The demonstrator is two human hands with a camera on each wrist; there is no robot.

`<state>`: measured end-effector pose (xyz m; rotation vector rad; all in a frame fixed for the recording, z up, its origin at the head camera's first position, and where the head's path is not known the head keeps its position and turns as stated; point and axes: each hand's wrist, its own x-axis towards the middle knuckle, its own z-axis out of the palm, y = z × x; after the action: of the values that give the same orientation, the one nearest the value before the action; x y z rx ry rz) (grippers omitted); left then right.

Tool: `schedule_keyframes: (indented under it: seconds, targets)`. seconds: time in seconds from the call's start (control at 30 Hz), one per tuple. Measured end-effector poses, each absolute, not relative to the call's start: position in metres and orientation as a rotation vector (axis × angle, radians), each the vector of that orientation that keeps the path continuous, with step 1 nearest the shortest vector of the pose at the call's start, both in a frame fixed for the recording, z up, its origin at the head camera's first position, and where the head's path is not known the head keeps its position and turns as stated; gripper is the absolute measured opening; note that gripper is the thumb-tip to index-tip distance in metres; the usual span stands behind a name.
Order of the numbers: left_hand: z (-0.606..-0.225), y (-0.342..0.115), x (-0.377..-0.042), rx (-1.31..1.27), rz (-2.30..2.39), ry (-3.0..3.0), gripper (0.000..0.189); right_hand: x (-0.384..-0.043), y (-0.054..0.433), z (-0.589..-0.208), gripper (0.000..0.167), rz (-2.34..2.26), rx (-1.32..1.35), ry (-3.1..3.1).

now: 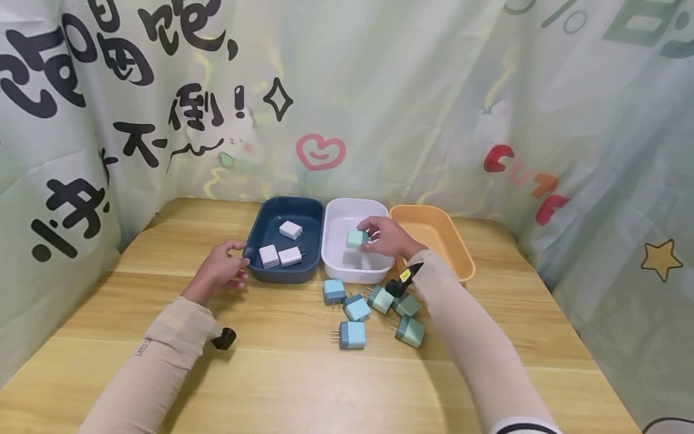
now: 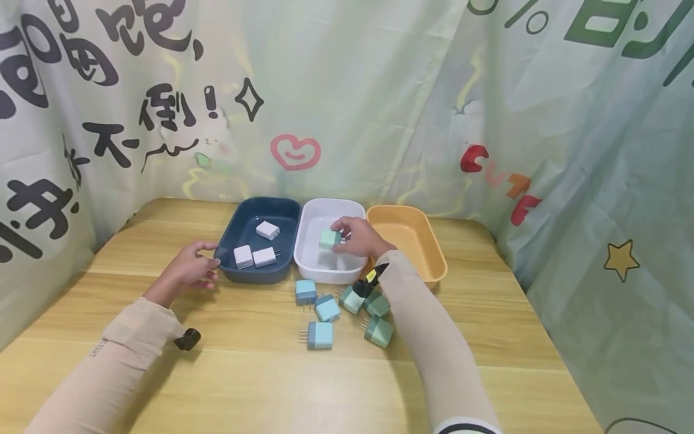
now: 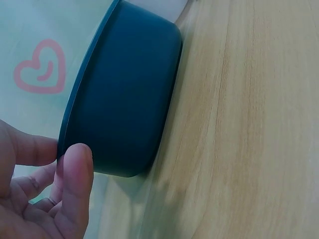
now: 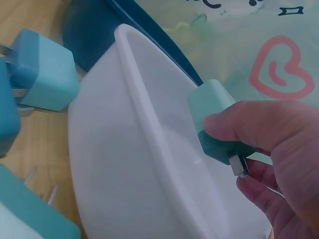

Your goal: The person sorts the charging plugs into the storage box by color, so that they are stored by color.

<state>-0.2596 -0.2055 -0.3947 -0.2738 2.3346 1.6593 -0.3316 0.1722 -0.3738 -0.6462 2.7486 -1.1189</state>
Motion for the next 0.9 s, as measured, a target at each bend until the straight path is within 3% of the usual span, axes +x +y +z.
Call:
schedule_keyframes:
  seconds: [0.9]
  targets:
    - [-0.394, -0.206, -0.259, -0.260, 1.689, 2.328, 0.053, -0.350, 0.167, -0.382, 0.041, -1.089, -0.568, 2.736]
